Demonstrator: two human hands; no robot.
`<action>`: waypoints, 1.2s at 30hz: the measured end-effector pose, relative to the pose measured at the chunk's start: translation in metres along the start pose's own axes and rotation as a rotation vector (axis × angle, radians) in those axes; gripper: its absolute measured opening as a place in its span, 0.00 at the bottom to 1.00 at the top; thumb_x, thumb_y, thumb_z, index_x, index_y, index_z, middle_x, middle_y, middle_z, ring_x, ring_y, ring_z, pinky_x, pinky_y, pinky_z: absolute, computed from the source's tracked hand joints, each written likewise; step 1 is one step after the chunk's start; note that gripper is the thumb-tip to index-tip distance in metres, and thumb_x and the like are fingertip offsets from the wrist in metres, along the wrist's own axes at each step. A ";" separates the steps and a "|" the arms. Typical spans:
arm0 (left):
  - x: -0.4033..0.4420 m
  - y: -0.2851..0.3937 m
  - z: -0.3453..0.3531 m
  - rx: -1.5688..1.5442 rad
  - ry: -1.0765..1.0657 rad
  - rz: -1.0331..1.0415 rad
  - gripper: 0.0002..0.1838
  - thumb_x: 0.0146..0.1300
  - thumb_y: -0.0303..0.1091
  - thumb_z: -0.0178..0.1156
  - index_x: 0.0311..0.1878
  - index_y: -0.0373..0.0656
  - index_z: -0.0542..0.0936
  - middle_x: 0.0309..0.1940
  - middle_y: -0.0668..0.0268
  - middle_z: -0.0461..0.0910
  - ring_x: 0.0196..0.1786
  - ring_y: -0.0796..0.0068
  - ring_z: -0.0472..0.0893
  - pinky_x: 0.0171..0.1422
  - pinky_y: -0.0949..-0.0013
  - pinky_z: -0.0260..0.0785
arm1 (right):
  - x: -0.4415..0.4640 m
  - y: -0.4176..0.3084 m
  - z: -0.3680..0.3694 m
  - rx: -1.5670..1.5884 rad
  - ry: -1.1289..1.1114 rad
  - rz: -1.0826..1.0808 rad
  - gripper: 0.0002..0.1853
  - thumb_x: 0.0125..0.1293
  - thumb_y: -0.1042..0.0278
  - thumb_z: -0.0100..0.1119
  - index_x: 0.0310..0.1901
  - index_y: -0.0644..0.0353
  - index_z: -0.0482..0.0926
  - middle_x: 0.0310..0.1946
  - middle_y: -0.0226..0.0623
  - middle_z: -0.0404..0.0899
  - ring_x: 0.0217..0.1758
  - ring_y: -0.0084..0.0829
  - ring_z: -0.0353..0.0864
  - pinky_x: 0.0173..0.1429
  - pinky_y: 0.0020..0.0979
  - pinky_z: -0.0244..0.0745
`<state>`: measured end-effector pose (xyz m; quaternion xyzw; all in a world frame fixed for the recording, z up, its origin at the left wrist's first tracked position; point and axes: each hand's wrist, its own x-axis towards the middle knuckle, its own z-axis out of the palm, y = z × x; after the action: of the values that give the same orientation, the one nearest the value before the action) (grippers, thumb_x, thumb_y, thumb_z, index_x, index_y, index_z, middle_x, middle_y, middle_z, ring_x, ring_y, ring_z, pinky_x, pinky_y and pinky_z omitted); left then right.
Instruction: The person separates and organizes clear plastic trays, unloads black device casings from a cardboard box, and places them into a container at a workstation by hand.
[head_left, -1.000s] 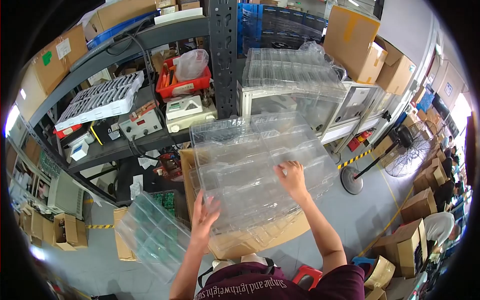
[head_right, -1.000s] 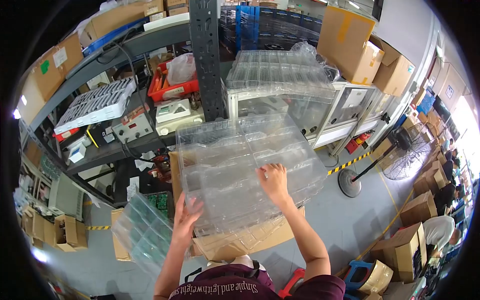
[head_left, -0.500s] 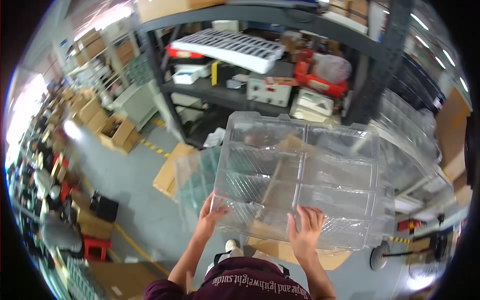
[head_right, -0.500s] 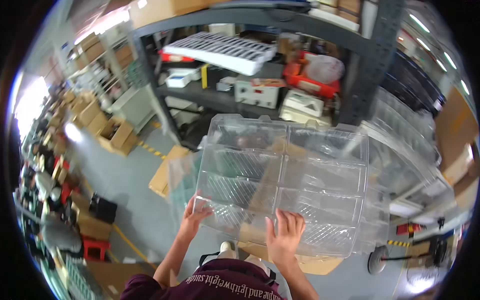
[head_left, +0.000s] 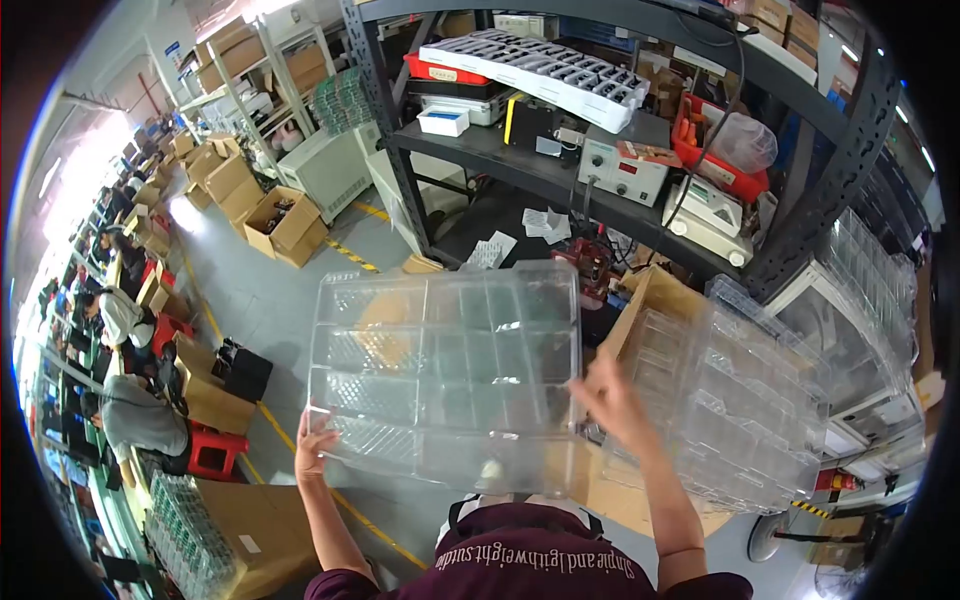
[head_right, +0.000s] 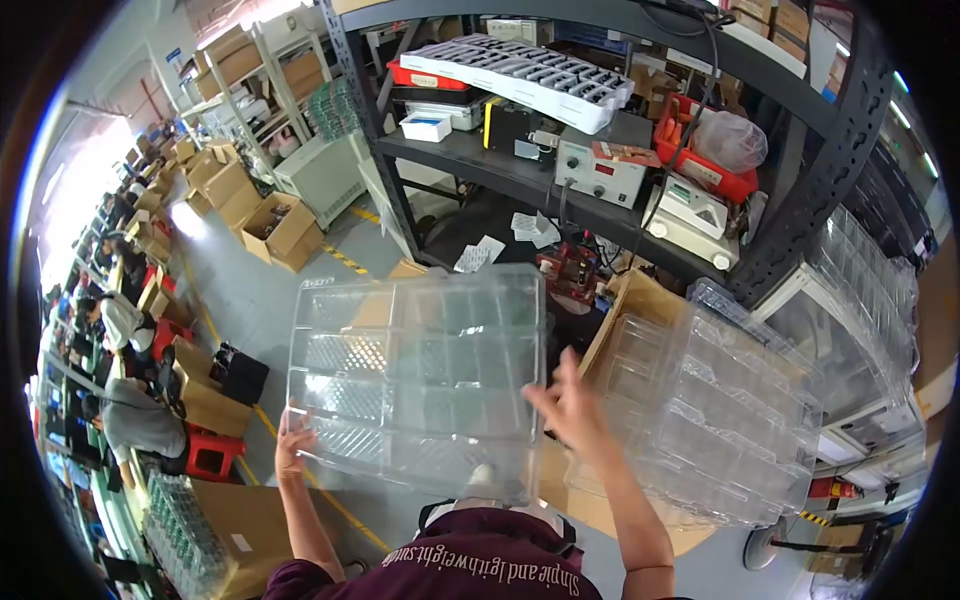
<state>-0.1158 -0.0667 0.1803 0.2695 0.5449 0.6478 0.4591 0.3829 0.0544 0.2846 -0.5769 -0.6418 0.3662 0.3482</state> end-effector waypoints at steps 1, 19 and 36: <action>0.010 0.013 -0.006 -0.022 -0.050 -0.025 0.41 0.45 0.21 0.57 0.67 0.43 0.59 0.56 0.51 0.71 0.47 0.65 0.79 0.41 0.70 0.76 | -0.002 0.026 0.023 0.114 -0.138 0.058 0.45 0.57 0.52 0.64 0.66 0.68 0.50 0.47 0.52 0.74 0.38 0.35 0.82 0.39 0.33 0.76; 0.176 -0.232 0.102 1.033 -0.100 0.313 0.52 0.48 0.44 0.69 0.70 0.44 0.46 0.58 0.44 0.67 0.61 0.53 0.69 0.62 0.59 0.62 | -0.027 0.186 0.298 1.418 -0.145 0.968 0.18 0.60 0.65 0.60 0.48 0.63 0.70 0.41 0.45 0.76 0.48 0.42 0.78 0.56 0.40 0.73; 0.201 -0.277 0.043 0.857 -0.178 0.023 0.46 0.43 0.14 0.50 0.70 0.49 0.51 0.67 0.59 0.60 0.64 0.57 0.67 0.66 0.61 0.59 | -0.107 -0.006 0.010 -0.378 0.259 -0.145 0.15 0.61 0.69 0.55 0.50 0.57 0.74 0.42 0.41 0.79 0.44 0.40 0.78 0.48 0.36 0.74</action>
<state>-0.0830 0.1275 -0.1026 0.4964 0.7198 0.3427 0.3436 0.3812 -0.0529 0.2828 -0.6264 -0.6887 0.1365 0.3386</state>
